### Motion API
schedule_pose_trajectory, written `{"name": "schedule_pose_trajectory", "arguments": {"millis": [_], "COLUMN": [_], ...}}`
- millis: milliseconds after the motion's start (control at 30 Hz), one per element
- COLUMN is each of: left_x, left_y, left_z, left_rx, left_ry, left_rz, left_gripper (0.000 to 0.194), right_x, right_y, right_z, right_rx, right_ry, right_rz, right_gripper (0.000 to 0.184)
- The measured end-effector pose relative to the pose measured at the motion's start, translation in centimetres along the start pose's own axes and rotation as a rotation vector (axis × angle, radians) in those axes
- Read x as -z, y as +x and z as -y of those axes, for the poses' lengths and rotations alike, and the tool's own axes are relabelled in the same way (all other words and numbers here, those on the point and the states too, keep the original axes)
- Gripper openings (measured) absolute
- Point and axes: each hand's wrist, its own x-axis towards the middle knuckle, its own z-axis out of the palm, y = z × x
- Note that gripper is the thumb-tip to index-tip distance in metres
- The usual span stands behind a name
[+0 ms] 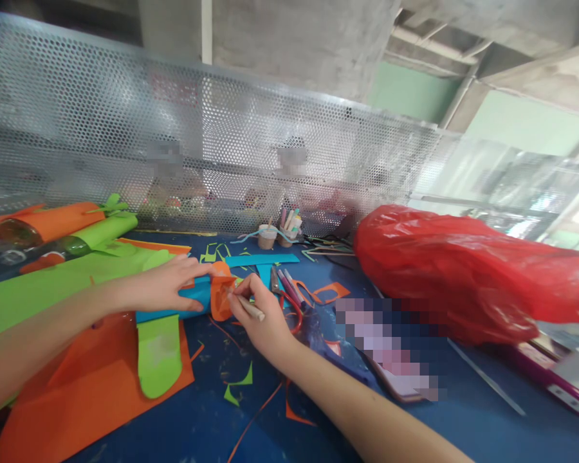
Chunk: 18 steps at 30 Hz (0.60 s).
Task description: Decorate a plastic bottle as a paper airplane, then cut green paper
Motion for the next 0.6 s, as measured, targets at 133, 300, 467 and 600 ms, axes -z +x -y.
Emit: {"name": "schedule_pose_trajectory", "arguments": {"millis": [133, 300, 467, 600], "left_x": [0.07, -0.1, -0.3, -0.28], "left_y": [-0.07, -0.03, 0.08, 0.06], "left_z": [-0.17, 0.08, 0.49, 0.56], "left_rx": [0.007, 0.003, -0.012, -0.014], "left_ry": [0.003, 0.014, 0.039, 0.044], "left_rz": [0.007, 0.007, 0.006, 0.006], "left_gripper": [0.052, 0.059, 0.061, 0.06], "right_x": [0.1, 0.11, 0.03, 0.01], "right_y": [0.0, 0.05, 0.09, 0.11], "right_z": [-0.02, -0.15, -0.44, -0.38], "right_rx": [-0.004, -0.001, 0.008, 0.0], "right_ry": [0.022, 0.041, 0.065, 0.055], "right_rz": [0.007, 0.003, 0.01, 0.009], "right_gripper": [0.012, 0.013, 0.014, 0.016]}}
